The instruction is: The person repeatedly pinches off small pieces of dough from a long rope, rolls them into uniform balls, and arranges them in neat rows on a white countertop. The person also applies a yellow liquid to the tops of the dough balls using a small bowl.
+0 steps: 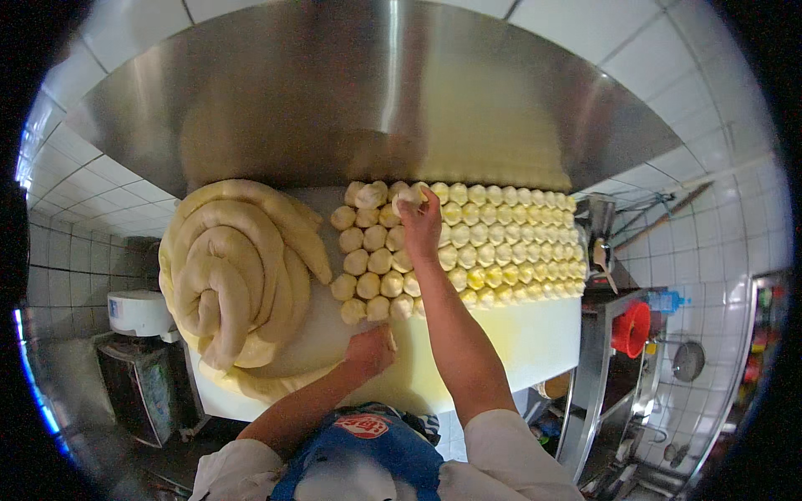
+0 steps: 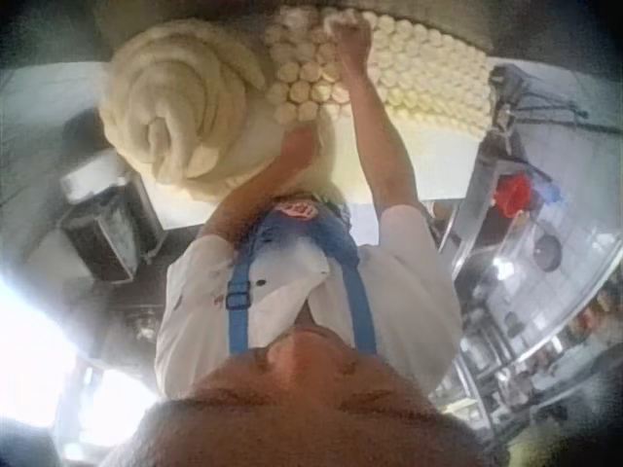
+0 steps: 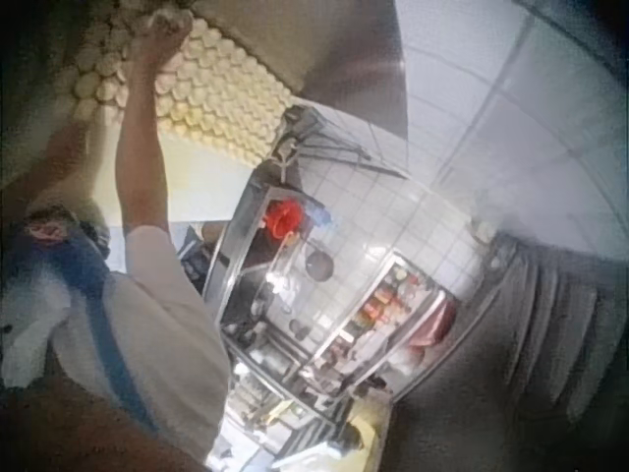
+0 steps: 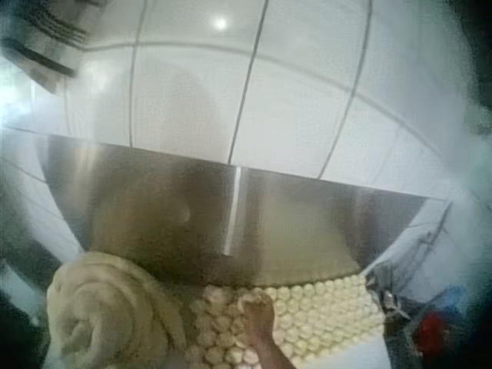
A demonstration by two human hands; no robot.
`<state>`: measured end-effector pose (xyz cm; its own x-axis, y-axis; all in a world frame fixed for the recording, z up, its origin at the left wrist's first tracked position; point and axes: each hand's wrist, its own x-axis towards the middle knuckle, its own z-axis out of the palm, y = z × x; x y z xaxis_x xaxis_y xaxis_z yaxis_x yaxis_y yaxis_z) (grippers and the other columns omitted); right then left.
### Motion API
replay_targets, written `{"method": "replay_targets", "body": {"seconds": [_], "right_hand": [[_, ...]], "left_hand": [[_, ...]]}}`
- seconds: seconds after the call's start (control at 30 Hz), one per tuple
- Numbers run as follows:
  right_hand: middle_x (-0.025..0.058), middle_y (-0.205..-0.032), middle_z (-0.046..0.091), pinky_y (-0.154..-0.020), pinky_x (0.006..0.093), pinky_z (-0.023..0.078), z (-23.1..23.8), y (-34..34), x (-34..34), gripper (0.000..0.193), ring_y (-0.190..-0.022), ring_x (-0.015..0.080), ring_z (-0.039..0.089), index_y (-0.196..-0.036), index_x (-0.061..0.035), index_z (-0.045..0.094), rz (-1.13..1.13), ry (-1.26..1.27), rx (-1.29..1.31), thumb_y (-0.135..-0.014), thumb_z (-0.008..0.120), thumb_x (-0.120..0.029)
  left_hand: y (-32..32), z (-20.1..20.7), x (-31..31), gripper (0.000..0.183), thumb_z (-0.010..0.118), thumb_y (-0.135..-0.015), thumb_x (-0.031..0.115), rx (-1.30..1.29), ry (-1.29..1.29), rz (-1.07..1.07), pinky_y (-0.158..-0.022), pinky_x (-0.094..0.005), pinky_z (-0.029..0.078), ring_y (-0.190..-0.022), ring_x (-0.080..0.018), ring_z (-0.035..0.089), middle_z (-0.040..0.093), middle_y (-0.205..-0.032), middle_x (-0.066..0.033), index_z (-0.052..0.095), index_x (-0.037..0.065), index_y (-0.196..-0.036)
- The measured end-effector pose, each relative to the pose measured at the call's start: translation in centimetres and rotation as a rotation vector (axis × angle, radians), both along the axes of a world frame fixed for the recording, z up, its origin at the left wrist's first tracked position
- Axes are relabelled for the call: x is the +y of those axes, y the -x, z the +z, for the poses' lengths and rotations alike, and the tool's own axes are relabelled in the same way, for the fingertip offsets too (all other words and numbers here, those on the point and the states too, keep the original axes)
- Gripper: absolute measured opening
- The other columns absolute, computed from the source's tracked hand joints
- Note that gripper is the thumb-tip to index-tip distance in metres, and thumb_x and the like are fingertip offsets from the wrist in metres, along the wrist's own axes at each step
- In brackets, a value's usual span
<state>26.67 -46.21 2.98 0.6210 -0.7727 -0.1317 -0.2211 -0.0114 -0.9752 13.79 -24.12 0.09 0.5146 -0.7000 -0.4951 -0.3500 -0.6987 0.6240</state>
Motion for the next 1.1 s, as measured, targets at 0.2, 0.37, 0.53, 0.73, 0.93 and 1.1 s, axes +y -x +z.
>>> {"method": "replay_targets", "body": {"seconds": [0.2,0.37,0.53,0.73,0.93,1.1], "right_hand": [[0.0228,-0.12,0.06,-0.093,0.0469,0.049,-3.2,-5.3,-1.3,0.045,-0.11,0.0375,0.058,-0.116,0.0031,0.066,0.103,0.498,0.337,-0.092,0.074,-0.033],[0.0251,-0.113,0.063,-0.089,0.0513,0.05,5.6,4.6,4.1,0.058,-0.104,0.0455,0.062,-0.129,0.003,0.051,0.176,0.705,0.23,-0.091,0.074,-0.036],[0.0218,-0.1,0.073,-0.083,0.0441,0.055,2.1,20.4,14.5,0.042,-0.089,0.0408,0.071,-0.118,-0.0014,0.066,0.492,0.143,0.686,-0.099,0.059,-0.038],[0.0255,-0.097,0.071,-0.086,0.0502,0.053,1.2,24.8,15.4,0.032,-0.094,0.0461,0.067,-0.106,-0.0021,0.07,0.076,0.389,0.486,-0.099,0.056,-0.029],[0.021,-0.097,0.073,-0.083,0.0498,0.054,4.3,26.1,11.9,0.033,-0.093,0.0414,0.069,-0.094,0.0011,0.07,0.13,0.48,0.574,-0.095,0.059,-0.03],[0.0208,-0.101,0.072,-0.09,0.0421,0.053,3.5,20.0,11.1,0.037,-0.096,0.0318,0.07,-0.106,0.0004,0.069,0.393,0.294,0.262,-0.087,0.068,-0.031]], "left_hand": [[-1.3,1.4,-0.5,0.035,0.07,-0.082,0.032,-0.005,0.037,0.014,-0.076,-0.0511,0.056,-0.088,-0.0395,0.07,0.07,-0.094,-0.019,0.055,0.008,-0.103],[0.1,1.3,0.4,0.057,0.075,-0.081,0.042,-0.001,0.088,0.049,-0.078,-0.0488,0.057,-0.094,-0.0386,0.07,0.069,-0.105,-0.0208,0.054,0.003,-0.117],[2.4,1.8,5.1,0.082,0.075,-0.081,0.042,-0.337,0.396,-0.076,-0.087,-0.049,0.056,-0.107,-0.04,0.066,0.064,-0.121,-0.0228,0.039,0.002,-0.143],[5.4,3.8,4.2,0.061,0.067,-0.089,0.026,-0.094,0.365,0.039,-0.076,-0.0471,0.058,-0.097,-0.0389,0.069,0.065,-0.12,-0.0176,0.045,0.007,-0.142],[5.7,2.5,-1.7,0.032,0.064,-0.09,0.026,-0.196,0.219,-0.079,-0.074,-0.0481,0.058,-0.096,-0.0362,0.07,0.069,-0.105,-0.0165,0.061,0.007,-0.116],[2.2,-1.6,-1.1,0.021,0.064,-0.089,0.024,-0.031,0.604,0.009,-0.081,-0.0458,0.056,-0.096,-0.033,0.072,0.072,-0.099,-0.0152,0.06,0.009,-0.102]]}}
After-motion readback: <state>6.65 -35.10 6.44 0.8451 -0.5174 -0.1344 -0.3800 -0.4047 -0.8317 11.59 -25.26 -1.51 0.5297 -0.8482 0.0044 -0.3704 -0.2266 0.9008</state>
